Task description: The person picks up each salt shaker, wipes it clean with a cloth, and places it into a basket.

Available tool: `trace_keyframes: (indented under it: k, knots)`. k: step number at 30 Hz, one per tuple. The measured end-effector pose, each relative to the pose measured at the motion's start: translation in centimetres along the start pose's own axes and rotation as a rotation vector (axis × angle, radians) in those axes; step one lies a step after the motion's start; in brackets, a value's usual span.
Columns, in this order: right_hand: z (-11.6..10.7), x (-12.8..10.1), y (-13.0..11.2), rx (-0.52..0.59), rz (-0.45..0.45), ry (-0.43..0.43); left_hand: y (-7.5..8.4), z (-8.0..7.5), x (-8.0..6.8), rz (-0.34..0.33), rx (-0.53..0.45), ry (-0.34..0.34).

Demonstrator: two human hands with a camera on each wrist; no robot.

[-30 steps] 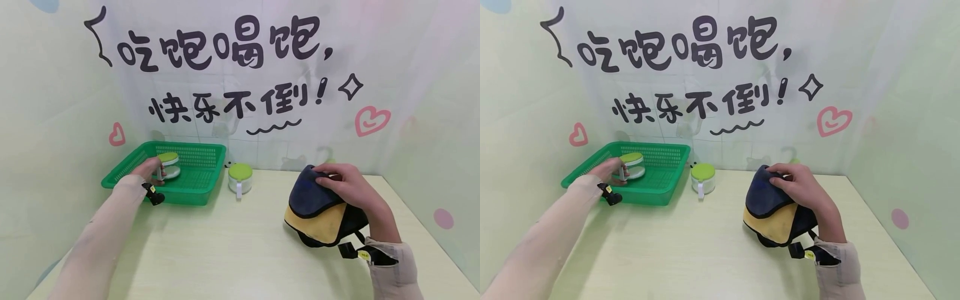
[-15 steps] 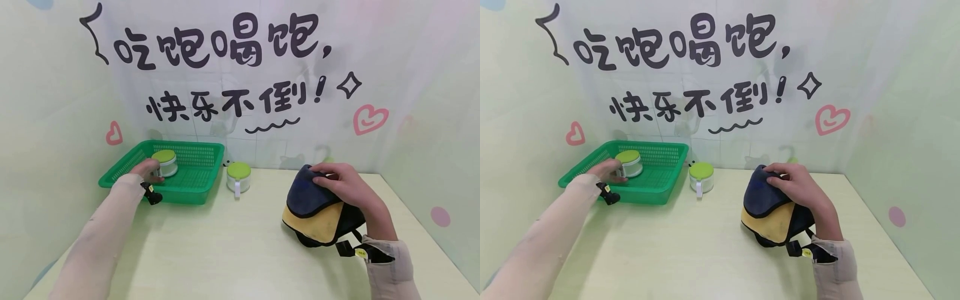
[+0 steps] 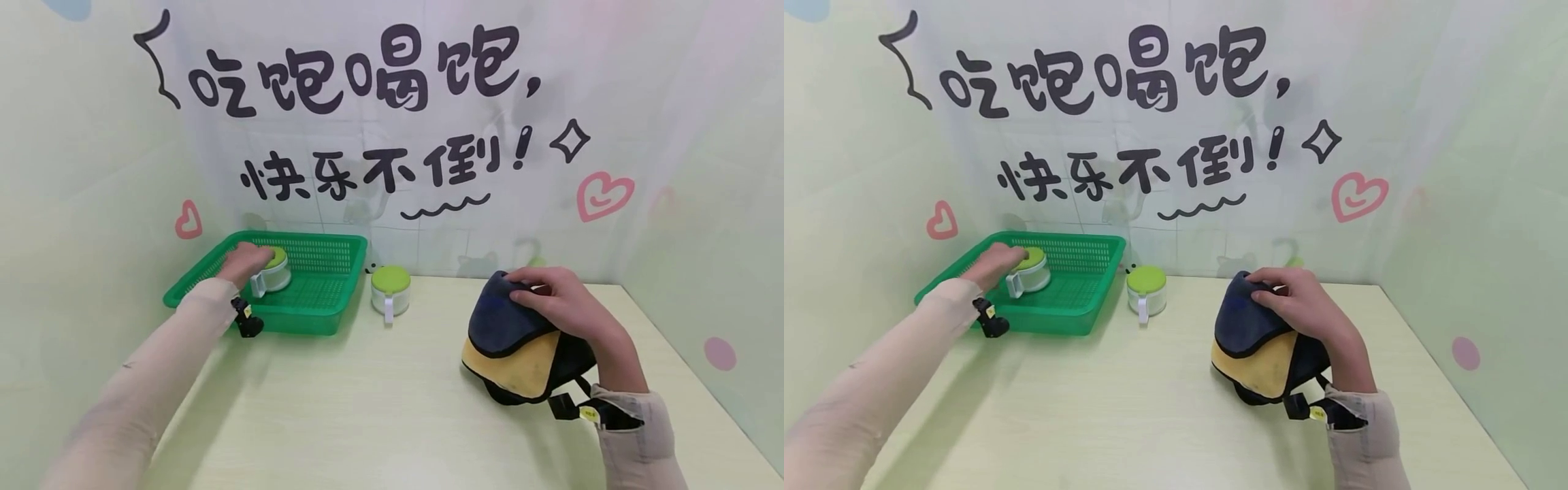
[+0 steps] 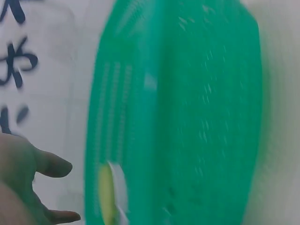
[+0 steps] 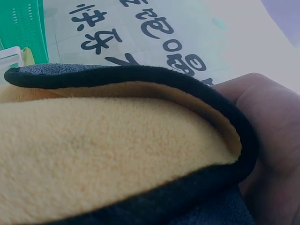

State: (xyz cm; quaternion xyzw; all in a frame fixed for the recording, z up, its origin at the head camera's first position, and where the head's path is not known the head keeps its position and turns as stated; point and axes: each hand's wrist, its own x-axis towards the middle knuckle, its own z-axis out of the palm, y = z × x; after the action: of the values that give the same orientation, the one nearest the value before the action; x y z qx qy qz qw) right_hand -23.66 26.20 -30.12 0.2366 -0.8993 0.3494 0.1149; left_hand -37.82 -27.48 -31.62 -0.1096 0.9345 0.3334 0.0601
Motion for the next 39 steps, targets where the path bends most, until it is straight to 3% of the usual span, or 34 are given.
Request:
trace_keyframes:
  k: [5, 11, 14, 17, 21, 25, 31, 39]
  knots:
    - [-0.1, -0.1, 0.1, 0.005, -0.003, 0.005, 4.0, 1.1, -2.2, 0.113, -0.003, 0.049]
    - [-0.3, -0.1, 0.1, 0.002, -0.005, 0.006, 8.0, 4.8, -4.9, 0.300, -0.077, 0.114]
    - [-0.4, -0.1, 0.0, -0.003, 0.003, 0.007, 9.6, 7.0, -6.3, 0.365, -0.154, 0.074]
    - [-0.4, -0.2, 0.0, 0.004, 0.008, 0.002, 10.7, 9.2, -7.8, 0.407, -0.264, -0.013]
    - [-0.5, -0.3, -0.2, 0.017, 0.012, -0.003, 11.5, 12.4, -9.7, 0.378, -0.408, -0.138]
    - [-0.6, -0.3, -0.2, 0.022, 0.021, 0.003, 11.3, 15.9, -10.8, 0.287, -0.485, -0.190]
    - [-0.5, -0.4, -0.1, 0.036, 0.031, -0.002, 10.1, 20.0, -10.7, 0.141, -0.535, -0.147]
    - [-0.6, -0.3, 0.0, 0.025, 0.045, 0.001, 9.4, 22.0, -9.0, -0.013, -0.650, -0.075]
